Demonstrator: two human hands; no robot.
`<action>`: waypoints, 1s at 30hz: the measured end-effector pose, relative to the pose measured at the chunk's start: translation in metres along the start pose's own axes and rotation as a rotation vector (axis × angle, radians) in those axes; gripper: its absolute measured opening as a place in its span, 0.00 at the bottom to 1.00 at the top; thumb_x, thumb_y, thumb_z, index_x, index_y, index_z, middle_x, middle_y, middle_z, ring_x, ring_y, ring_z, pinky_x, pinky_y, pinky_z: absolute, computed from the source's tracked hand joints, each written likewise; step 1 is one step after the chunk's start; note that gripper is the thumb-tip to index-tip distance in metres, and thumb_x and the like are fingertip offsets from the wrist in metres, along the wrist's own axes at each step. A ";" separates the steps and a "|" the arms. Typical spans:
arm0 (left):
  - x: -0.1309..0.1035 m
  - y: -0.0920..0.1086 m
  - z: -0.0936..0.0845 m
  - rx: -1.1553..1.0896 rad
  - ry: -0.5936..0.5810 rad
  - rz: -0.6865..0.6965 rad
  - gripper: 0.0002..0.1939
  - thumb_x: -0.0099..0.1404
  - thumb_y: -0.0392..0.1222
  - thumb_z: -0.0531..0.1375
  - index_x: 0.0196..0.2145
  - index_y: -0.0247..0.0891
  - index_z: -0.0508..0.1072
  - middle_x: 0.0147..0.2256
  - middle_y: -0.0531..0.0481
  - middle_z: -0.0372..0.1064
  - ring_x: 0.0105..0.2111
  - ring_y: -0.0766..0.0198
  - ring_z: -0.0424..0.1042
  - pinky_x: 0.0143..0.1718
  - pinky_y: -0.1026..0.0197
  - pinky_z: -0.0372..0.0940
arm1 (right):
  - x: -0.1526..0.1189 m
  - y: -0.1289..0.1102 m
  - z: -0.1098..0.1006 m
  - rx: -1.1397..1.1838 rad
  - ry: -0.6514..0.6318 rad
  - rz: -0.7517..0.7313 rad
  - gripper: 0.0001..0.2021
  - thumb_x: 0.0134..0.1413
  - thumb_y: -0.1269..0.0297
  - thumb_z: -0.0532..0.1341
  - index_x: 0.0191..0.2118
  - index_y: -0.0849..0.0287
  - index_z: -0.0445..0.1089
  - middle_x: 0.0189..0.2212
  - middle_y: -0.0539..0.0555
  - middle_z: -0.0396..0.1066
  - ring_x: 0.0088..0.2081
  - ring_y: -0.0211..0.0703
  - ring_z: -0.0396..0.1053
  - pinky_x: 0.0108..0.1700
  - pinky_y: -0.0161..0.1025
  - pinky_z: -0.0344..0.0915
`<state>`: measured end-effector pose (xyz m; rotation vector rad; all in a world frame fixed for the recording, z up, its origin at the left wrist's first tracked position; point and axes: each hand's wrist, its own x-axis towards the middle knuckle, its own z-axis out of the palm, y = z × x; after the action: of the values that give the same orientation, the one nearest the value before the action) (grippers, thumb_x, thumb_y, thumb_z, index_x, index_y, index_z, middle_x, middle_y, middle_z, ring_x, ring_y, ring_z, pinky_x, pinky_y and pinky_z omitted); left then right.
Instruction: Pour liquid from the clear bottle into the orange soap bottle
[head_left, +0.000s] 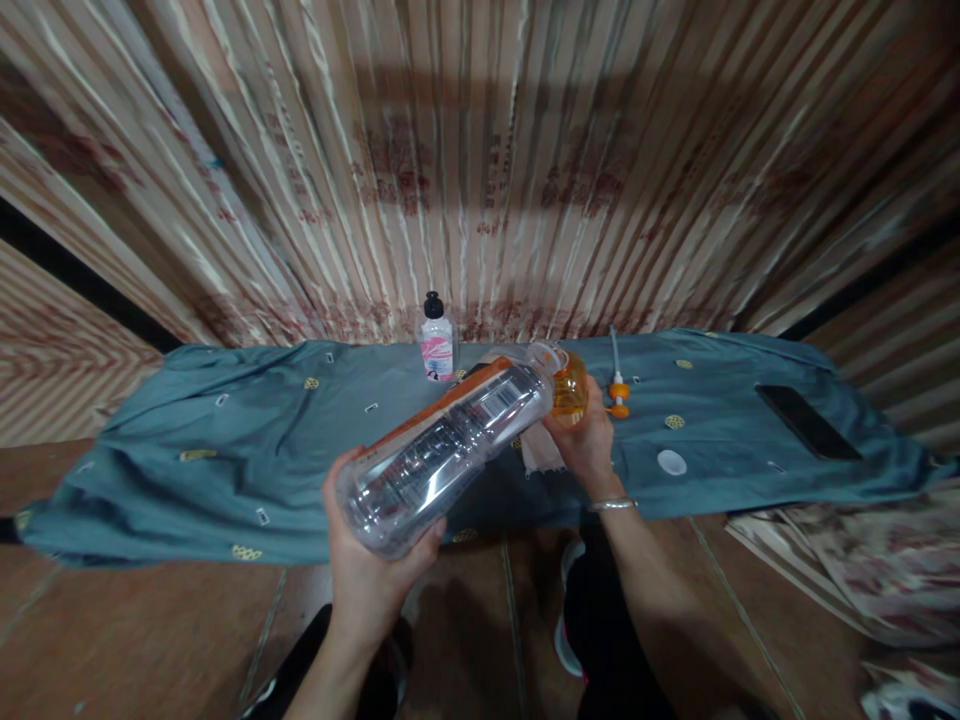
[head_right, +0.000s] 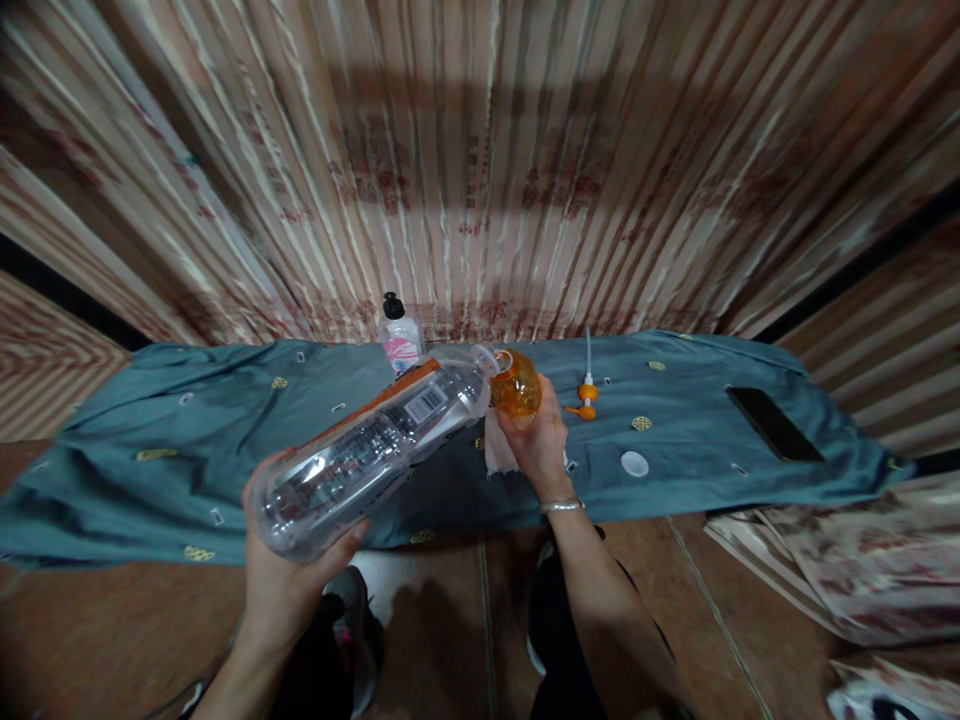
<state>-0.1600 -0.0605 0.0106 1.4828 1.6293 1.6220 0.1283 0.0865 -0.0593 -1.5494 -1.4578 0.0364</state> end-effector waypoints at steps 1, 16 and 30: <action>0.000 0.000 0.000 -0.007 -0.005 -0.001 0.49 0.46 0.47 0.80 0.61 0.45 0.64 0.52 0.45 0.71 0.46 0.52 0.80 0.44 0.54 0.78 | 0.000 -0.001 -0.001 0.008 -0.001 -0.001 0.44 0.56 0.37 0.68 0.68 0.63 0.62 0.58 0.71 0.78 0.58 0.63 0.79 0.58 0.58 0.79; -0.002 -0.007 0.000 -0.017 -0.011 0.012 0.51 0.46 0.47 0.81 0.63 0.44 0.63 0.54 0.44 0.70 0.47 0.52 0.79 0.45 0.54 0.77 | 0.001 -0.008 -0.005 0.026 -0.009 0.010 0.42 0.57 0.36 0.66 0.66 0.62 0.65 0.57 0.69 0.79 0.55 0.60 0.81 0.56 0.52 0.79; -0.002 -0.009 -0.001 -0.002 -0.028 0.066 0.49 0.50 0.46 0.80 0.64 0.44 0.63 0.54 0.43 0.71 0.47 0.52 0.80 0.44 0.54 0.77 | 0.000 -0.002 -0.002 0.018 -0.009 0.004 0.42 0.56 0.38 0.68 0.67 0.60 0.63 0.57 0.69 0.79 0.56 0.62 0.80 0.57 0.55 0.79</action>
<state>-0.1631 -0.0608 0.0023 1.5666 1.5783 1.6305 0.1275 0.0850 -0.0569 -1.5396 -1.4575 0.0587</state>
